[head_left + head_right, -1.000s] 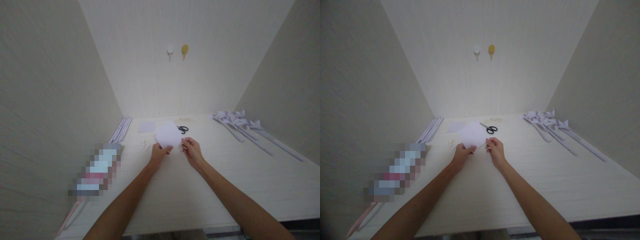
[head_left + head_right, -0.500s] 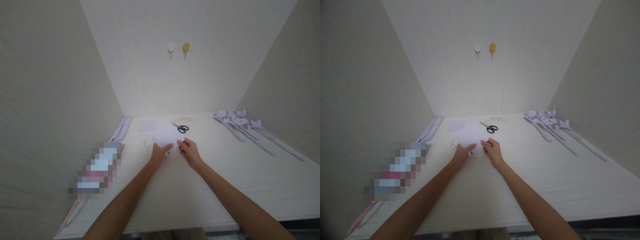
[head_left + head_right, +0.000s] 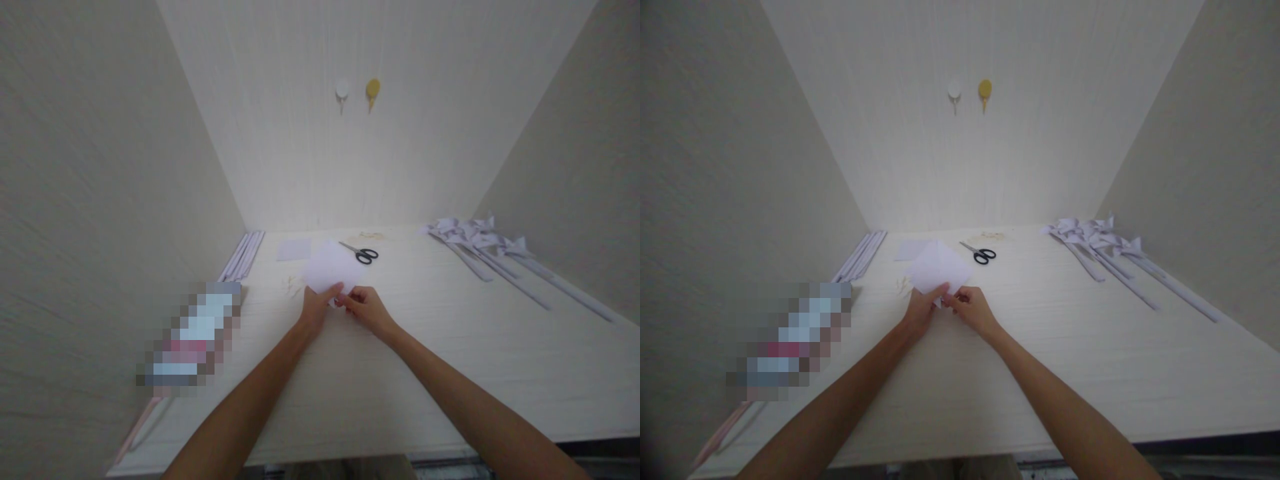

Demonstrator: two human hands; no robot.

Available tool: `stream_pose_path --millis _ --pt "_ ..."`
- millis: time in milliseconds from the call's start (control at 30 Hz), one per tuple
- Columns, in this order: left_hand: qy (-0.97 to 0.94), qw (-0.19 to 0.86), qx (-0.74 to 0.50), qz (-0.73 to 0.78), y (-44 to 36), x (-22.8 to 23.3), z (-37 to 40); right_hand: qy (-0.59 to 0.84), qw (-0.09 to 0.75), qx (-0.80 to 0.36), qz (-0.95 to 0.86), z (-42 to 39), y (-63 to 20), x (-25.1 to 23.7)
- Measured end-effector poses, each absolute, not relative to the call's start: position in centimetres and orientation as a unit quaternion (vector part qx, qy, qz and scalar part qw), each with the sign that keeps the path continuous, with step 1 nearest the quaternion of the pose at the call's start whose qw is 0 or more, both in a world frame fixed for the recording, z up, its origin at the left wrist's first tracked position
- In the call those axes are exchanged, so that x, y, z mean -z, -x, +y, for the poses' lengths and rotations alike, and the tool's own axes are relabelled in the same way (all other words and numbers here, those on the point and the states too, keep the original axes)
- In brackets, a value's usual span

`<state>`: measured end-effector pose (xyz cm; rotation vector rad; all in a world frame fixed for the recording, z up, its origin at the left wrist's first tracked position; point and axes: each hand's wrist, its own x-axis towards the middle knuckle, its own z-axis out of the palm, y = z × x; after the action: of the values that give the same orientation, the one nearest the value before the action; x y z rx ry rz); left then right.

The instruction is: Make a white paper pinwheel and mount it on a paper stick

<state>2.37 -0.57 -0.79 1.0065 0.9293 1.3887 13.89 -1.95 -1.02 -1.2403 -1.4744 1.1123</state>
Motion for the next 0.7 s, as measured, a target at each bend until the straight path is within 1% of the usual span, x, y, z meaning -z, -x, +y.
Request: stream_pose_path --millis 100,267,433,700 --pt "-0.428 0.566 -0.585 0.392 -2.39 0.73 -0.58 0.488 0.445 -0.456 -0.597 -1.97 -13.91 0.93" --pt "-0.386 0.572 -0.597 0.409 -2.44 0.7 -0.38 0.476 0.479 -0.466 -0.572 -2.0 -14.12 1.03" --pt "-0.409 0.568 -0.578 0.419 -2.27 0.99 -0.07 0.476 0.507 -0.479 -0.536 -1.91 -14.24 1.07" --pt "-0.434 0.561 -0.571 0.413 -2.17 1.21 0.07 0.465 0.478 -0.511 -0.542 -1.82 -14.32 1.14"
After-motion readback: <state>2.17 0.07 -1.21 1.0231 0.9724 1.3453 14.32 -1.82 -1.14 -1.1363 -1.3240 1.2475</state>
